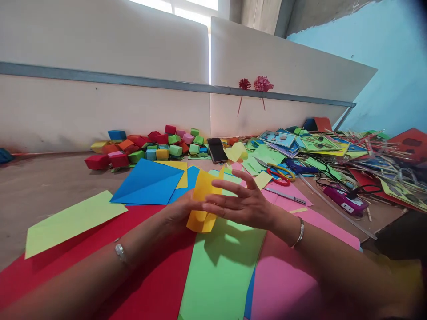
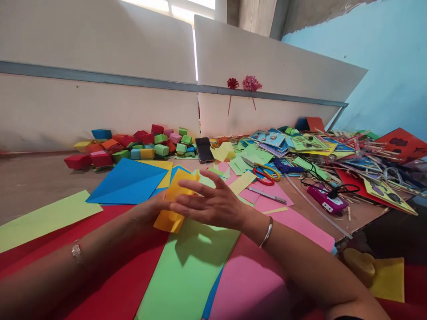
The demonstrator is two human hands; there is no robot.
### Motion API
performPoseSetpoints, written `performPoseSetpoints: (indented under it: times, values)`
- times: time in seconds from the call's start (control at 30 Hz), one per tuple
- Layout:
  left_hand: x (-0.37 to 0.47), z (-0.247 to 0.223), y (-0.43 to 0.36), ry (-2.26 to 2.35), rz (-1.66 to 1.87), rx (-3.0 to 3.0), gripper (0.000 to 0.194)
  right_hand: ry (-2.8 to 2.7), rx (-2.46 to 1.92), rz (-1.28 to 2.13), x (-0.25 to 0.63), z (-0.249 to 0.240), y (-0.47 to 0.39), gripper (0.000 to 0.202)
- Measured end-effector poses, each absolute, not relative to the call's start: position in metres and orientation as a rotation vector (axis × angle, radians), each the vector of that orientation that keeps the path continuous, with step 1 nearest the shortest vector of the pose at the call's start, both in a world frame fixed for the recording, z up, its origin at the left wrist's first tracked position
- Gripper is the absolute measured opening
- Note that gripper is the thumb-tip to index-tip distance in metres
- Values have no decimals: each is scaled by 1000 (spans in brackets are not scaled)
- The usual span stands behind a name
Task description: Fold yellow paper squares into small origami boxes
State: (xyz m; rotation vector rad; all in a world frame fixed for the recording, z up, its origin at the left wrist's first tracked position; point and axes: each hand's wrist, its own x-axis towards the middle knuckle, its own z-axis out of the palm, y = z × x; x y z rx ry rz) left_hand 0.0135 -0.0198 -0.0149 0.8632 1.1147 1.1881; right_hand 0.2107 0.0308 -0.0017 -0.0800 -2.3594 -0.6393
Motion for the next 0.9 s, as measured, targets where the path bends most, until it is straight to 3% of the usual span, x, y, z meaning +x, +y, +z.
performPoseSetpoints:
  times: [0.1, 0.33, 0.5, 0.6, 0.77, 0.9]
  values:
    - [8, -15, -14, 983, 1045, 695, 42, -2353, -134, -659, 211, -8, 34, 21]
    - [-3, -14, 1, 911, 1112, 407, 30, -2309, -128, -619, 226, -1, 61, 13]
    - [-2, -22, 3, 910, 1188, 509, 42, -2294, -142, -651, 239, 1, 80, 17]
    - [-3, -27, 2, 919, 1227, 606, 46, -2275, -296, -295, 237, -6, 85, 11]
    - [-6, -34, 3, 926, 1241, 770, 36, -2008, -635, 634, 223, -19, 81, 32]
    - [-5, -33, 4, 928, 1197, 814, 34, -1751, -743, 905, 217, -23, 75, 32]
